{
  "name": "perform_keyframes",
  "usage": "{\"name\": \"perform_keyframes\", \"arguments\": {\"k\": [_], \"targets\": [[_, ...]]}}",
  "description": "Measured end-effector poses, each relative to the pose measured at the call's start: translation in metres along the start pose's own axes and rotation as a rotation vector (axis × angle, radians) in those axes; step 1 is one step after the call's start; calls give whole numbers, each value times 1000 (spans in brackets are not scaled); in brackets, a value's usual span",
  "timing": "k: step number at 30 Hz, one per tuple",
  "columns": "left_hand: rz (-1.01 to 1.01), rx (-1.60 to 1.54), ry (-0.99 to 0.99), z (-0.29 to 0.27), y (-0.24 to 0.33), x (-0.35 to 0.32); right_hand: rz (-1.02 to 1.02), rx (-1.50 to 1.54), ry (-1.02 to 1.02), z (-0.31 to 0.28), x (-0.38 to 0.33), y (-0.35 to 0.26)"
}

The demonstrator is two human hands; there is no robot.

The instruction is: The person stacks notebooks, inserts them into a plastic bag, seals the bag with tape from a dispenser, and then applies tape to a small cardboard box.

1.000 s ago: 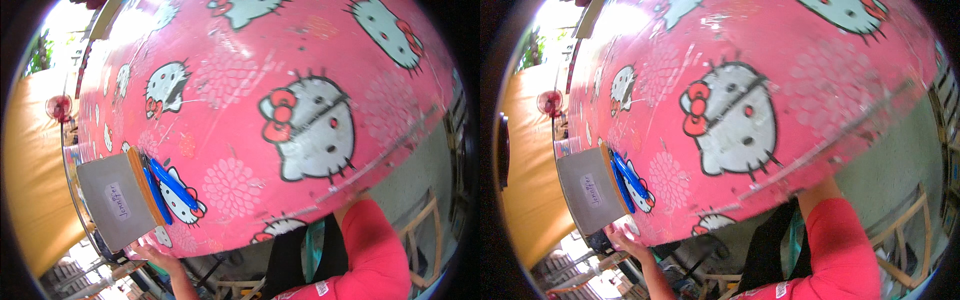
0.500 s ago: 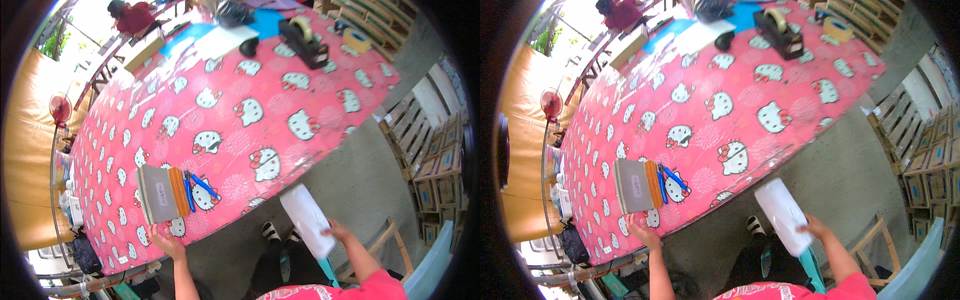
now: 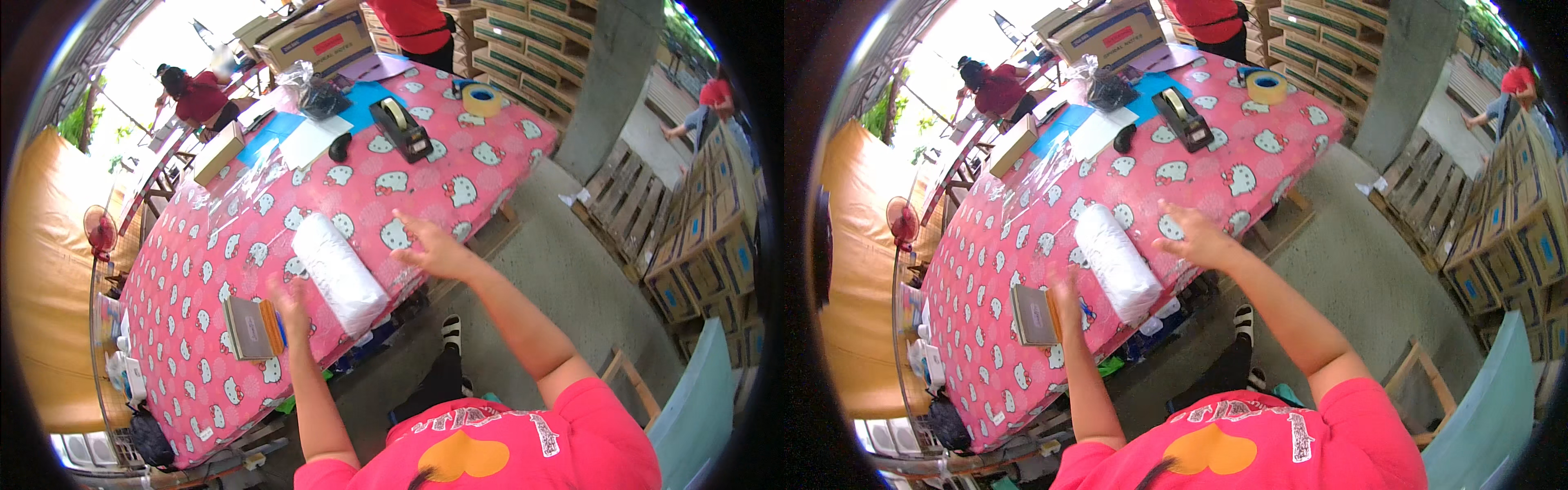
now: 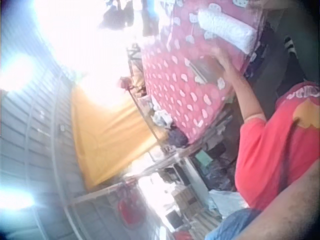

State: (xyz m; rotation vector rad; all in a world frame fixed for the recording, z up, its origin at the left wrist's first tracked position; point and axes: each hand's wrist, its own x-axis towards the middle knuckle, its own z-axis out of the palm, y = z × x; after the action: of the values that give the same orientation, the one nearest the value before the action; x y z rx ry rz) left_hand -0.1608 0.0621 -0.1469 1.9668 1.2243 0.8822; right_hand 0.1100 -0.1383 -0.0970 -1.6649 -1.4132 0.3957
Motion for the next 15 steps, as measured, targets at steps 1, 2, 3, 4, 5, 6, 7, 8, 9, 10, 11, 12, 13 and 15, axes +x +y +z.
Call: {"name": "perform_keyframes", "arguments": {"k": [1,2,3,4,5,6,7,8,9,10,11,12,13,15], "targets": [[-118,37,-170,21,5,4,87,87,9,-10,10,10],[-187,103,-323,40,11,8,177,167,18,-24,21,25],[-230,165,-278,50,17,13,269,241,35,-40,32,41],[-263,223,-242,60,26,19,302,157,97,-51,46,68],[-290,162,-255,68,46,25,342,70,174,-59,58,105],[-262,174,-216,71,46,29,370,-1,239,-58,76,137],[-270,182,-168,76,47,32,296,-92,365,-55,96,166],[-295,195,-107,75,49,33,273,-76,415,-52,122,175],[-297,201,-96,79,56,38,267,-64,470,-49,144,184],[-308,220,-91,79,60,40,275,-42,517,-41,160,183],[-317,238,-89,81,61,43,394,138,468,-42,171,183],[-301,234,-90,80,59,48,398,59,499,-40,179,191],[-280,230,-89,79,53,52,399,-19,534,-36,185,201],[-265,253,-25,71,48,54,418,11,579,-28,189,196]]}}
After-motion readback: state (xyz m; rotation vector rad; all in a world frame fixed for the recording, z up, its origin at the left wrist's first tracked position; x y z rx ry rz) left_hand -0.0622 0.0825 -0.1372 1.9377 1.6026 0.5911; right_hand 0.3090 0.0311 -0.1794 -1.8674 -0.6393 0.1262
